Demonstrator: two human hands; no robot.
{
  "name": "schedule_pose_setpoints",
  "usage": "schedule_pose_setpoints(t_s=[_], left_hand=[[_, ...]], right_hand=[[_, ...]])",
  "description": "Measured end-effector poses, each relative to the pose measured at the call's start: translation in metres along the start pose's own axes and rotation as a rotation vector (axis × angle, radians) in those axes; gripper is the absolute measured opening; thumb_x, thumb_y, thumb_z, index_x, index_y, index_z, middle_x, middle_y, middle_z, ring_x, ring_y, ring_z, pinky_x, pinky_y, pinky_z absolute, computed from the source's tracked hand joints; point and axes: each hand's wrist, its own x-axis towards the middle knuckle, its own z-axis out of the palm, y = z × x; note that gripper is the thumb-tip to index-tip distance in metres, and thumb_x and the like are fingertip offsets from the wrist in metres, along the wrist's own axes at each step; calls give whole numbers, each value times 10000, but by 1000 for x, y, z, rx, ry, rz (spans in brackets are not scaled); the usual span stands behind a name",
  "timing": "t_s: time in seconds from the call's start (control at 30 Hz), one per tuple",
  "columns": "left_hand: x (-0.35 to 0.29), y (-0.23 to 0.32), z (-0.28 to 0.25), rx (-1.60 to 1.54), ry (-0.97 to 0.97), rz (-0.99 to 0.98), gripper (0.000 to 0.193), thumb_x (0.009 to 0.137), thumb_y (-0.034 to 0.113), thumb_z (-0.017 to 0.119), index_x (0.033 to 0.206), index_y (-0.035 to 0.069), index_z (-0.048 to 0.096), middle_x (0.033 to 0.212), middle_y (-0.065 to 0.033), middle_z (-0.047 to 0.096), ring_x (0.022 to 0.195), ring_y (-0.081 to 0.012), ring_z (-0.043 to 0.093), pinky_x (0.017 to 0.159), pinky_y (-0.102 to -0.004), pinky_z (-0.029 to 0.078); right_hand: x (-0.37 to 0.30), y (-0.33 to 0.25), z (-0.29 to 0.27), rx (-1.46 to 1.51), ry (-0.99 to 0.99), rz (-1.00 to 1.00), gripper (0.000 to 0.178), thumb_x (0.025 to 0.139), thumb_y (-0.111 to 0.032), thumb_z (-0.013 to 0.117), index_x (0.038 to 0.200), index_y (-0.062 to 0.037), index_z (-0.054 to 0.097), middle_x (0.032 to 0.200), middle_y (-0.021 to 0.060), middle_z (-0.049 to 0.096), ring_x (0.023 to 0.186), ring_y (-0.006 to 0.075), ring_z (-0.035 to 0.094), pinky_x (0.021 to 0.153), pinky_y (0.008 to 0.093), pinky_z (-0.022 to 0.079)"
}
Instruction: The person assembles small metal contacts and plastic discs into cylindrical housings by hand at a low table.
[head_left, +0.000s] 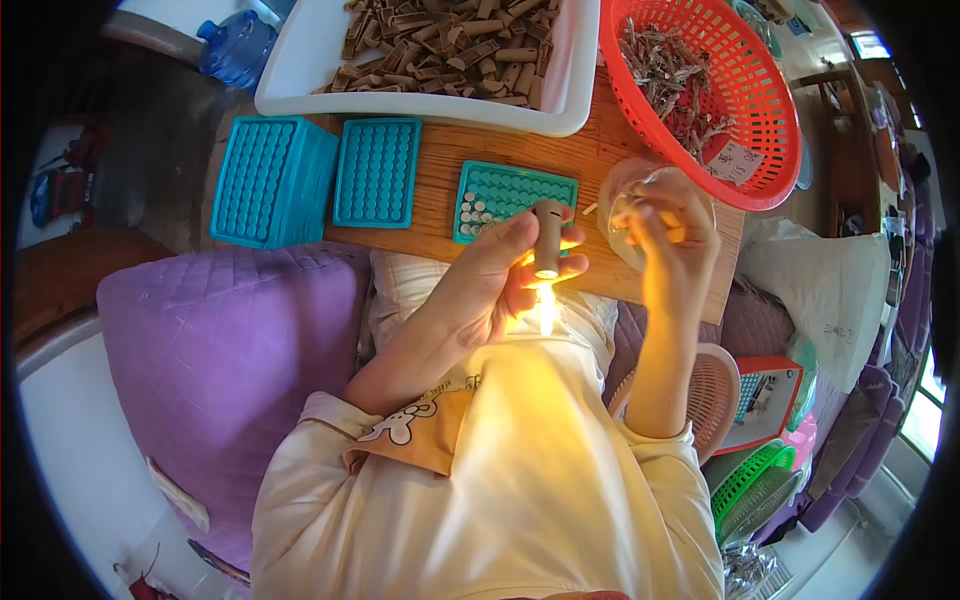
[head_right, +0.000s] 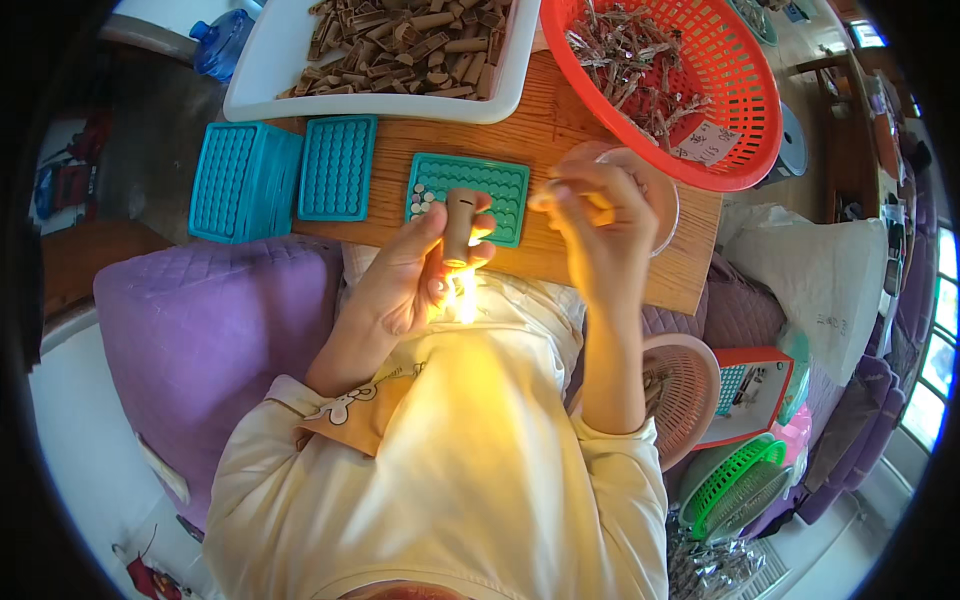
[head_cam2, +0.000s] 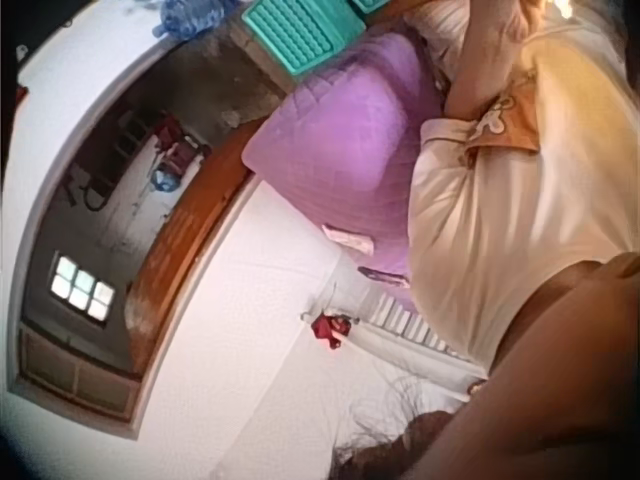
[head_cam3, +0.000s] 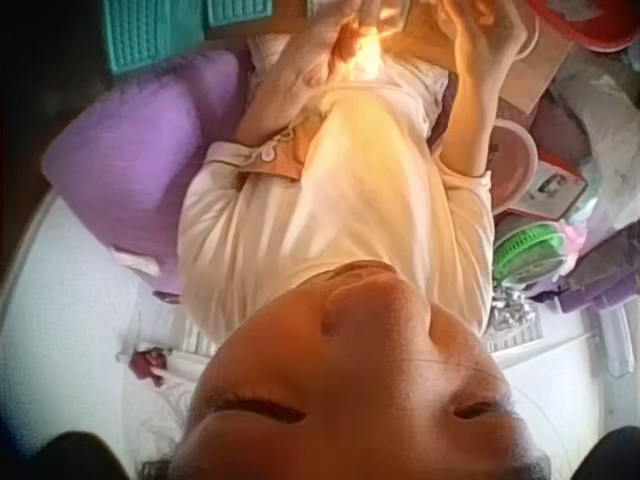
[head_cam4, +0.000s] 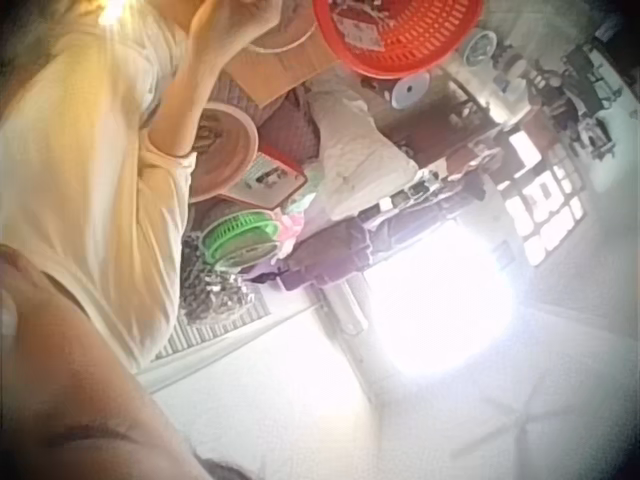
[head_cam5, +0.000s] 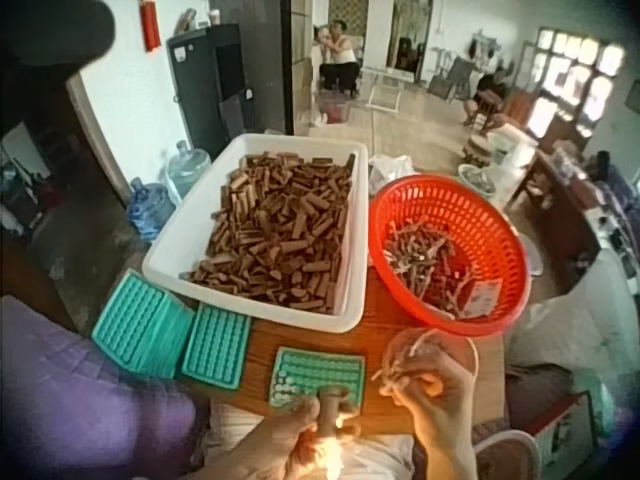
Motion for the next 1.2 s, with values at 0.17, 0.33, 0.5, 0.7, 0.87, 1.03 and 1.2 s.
schedule_pose_setpoints(t_s=[0.17,0.33,0.5,0.7,0.87,1.03,1.2], left_hand=[[-2,-1,2,58,-49,-44,391,814,361,506,1049,51,470,814,-35,569,827,-159,593,450,-138,481],[-3,-2,6,141,-24,6,400,824,350,496,1088,51,466,902,-67,584,785,-156,601,426,-145,455],[0,-1,3,129,-2,28,396,842,326,473,1121,47,443,915,-68,575,764,-172,610,462,-167,492],[1,3,5,260,-19,40,372,865,317,425,1103,31,424,909,-54,572,703,-141,618,375,-139,439],[2,5,-1,384,-17,72,339,876,301,415,1076,28,432,890,-54,587,692,-107,614,376,-142,419],[4,8,3,264,-55,40,320,880,295,403,1080,48,437,936,-47,580,713,-122,617,376,-155,421],[5,9,1,393,-65,63,373,871,326,415,1124,52,423,982,-57,565,744,-123,611,379,-147,412]], right_hand=[[-8,0,23,-4,-176,-24,61,770,6,557,821,13,524,836,66,558,744,104,553,640,211,443],[-9,-8,28,119,-174,79,59,787,-10,543,818,20,503,909,95,561,801,114,544,642,206,470],[-7,3,23,-134,-246,-17,51,785,17,511,831,36,504,899,107,567,786,125,557,653,228,480],[-9,1,28,41,-186,94,55,768,20,531,809,49,508,873,114,579,772,126,560,671,216,448],[-7,2,29,-63,-210,1,46,769,22,531,800,48,509,875,115,580,792,121,555,671,207,445],[-7,-4,31,103,-147,85,20,792,21,504,806,36,506,883,113,578,786,130,561,666,221,458],[-7,-4,32,141,-130,85,26,786,25,518,805,41,510,877,108,585,734,118,570,655,222,465]])
